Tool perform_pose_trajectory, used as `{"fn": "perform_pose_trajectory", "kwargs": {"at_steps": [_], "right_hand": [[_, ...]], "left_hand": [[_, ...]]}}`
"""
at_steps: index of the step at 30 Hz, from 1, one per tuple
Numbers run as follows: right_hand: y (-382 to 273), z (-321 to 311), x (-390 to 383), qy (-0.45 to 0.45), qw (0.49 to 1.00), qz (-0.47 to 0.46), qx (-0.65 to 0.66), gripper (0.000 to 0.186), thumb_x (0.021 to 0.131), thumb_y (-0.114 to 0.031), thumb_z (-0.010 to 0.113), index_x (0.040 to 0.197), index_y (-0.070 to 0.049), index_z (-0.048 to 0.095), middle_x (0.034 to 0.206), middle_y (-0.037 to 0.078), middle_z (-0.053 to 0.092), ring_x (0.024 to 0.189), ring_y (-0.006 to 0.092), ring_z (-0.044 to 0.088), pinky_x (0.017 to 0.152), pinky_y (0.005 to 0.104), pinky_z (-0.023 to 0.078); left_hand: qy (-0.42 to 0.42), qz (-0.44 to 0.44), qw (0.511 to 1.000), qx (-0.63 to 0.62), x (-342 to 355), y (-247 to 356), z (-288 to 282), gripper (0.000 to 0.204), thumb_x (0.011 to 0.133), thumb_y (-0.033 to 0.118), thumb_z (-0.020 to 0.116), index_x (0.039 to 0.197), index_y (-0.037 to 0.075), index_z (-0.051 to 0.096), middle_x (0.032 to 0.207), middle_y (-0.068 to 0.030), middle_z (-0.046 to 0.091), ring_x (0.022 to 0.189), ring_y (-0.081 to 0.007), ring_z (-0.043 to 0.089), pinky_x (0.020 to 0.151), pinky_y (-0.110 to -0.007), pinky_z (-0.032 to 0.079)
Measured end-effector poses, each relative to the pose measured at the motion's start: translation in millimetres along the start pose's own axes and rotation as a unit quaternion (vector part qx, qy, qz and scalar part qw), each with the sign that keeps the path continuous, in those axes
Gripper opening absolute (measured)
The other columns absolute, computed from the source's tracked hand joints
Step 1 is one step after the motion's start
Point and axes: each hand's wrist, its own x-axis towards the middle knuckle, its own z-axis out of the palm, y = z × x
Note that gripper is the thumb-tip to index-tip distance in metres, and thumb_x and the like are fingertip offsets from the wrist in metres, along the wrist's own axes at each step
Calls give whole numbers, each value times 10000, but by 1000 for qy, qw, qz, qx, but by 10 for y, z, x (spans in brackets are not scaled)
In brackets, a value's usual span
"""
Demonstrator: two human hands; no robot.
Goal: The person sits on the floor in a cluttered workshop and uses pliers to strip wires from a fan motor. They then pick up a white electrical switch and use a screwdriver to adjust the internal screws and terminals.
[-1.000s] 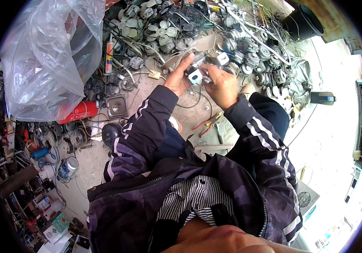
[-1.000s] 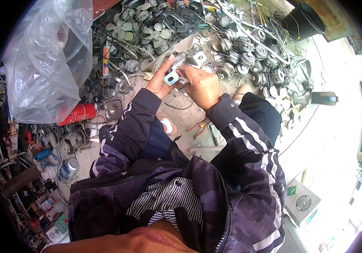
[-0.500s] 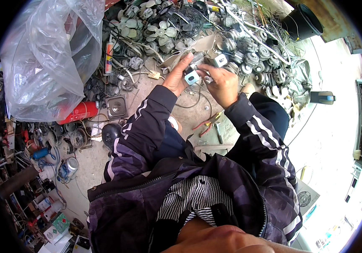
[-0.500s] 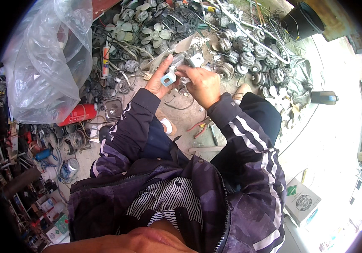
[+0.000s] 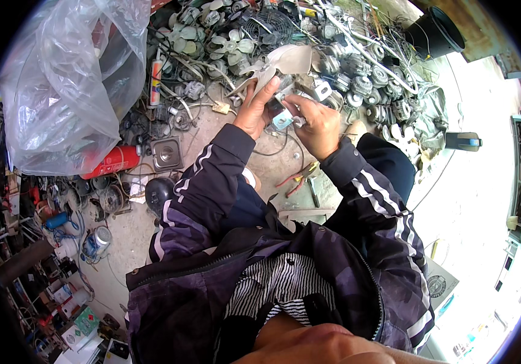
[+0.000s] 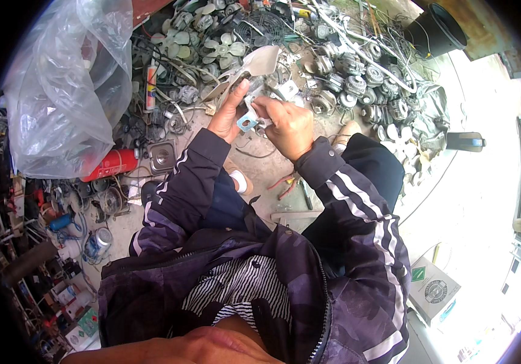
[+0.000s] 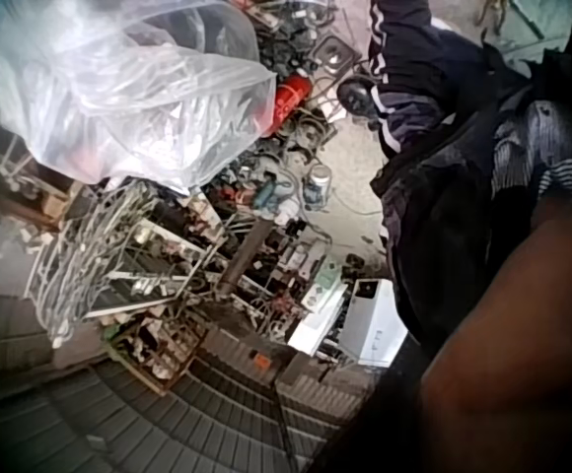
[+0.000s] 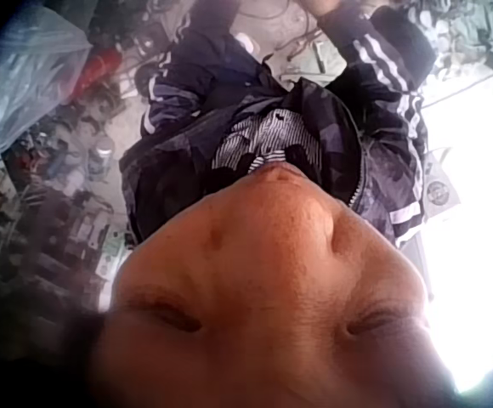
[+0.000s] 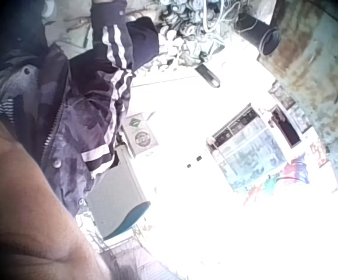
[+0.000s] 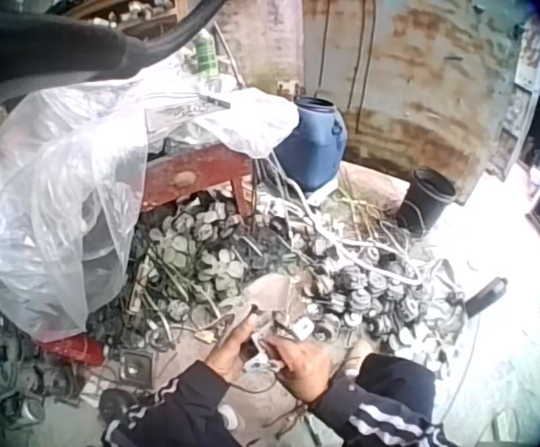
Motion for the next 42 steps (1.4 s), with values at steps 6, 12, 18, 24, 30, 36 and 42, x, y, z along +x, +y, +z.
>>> {"fn": "perform_pose_trajectory", "kwargs": {"at_steps": [6,12,18,24,30,36,42], "right_hand": [[5,-3,16,-9,1000,-19,22,396,623,15,698,993,-115,647,685,37,655,595,221,642,525,327,495],[35,-105,34,-74,996,-40,-19,441,590,25,664,1006,-121,635,725,22,675,609,209,651,524,319,495],[-202,-44,53,-69,983,138,98,219,827,-67,649,1036,-98,593,673,48,581,539,157,552,490,306,422],[282,150,-373,-62,520,628,575,173,979,-130,471,1092,-3,498,860,35,526,765,140,538,749,306,482],[86,-15,-135,-112,573,562,586,299,1016,-181,383,1256,-19,456,932,66,563,810,135,570,838,359,556],[-129,-194,58,-245,796,390,393,328,1020,-310,414,1109,-58,606,638,-51,510,489,20,399,477,170,331],[-165,-226,94,-256,809,367,380,293,1011,-263,433,965,-39,618,604,-27,547,551,39,438,530,210,367]], "left_hand": [[-4,0,1000,-2,-17,32,31,673,829,374,717,1303,111,317,1162,-78,502,980,-184,587,792,-342,521],[3,-8,999,41,-25,31,29,505,906,438,596,1257,87,503,1048,-46,622,944,-129,618,797,-298,529],[-26,-121,982,-143,54,26,-246,490,852,501,639,1144,117,556,1011,-31,625,830,-177,634,655,-278,533],[24,-107,961,-255,66,170,-236,638,741,585,712,1162,127,568,1042,-50,626,893,-225,617,673,-306,538],[37,-88,966,-242,48,228,-218,629,762,607,677,1158,130,572,1040,-51,628,864,-226,623,673,-314,539],[18,-83,979,-183,24,228,-138,628,829,602,600,1203,101,544,1047,-60,627,868,-198,622,600,-285,537],[-51,-86,983,-153,33,170,-93,575,884,547,555,1190,61,540,990,-106,642,797,-219,649,586,-314,562]]}}
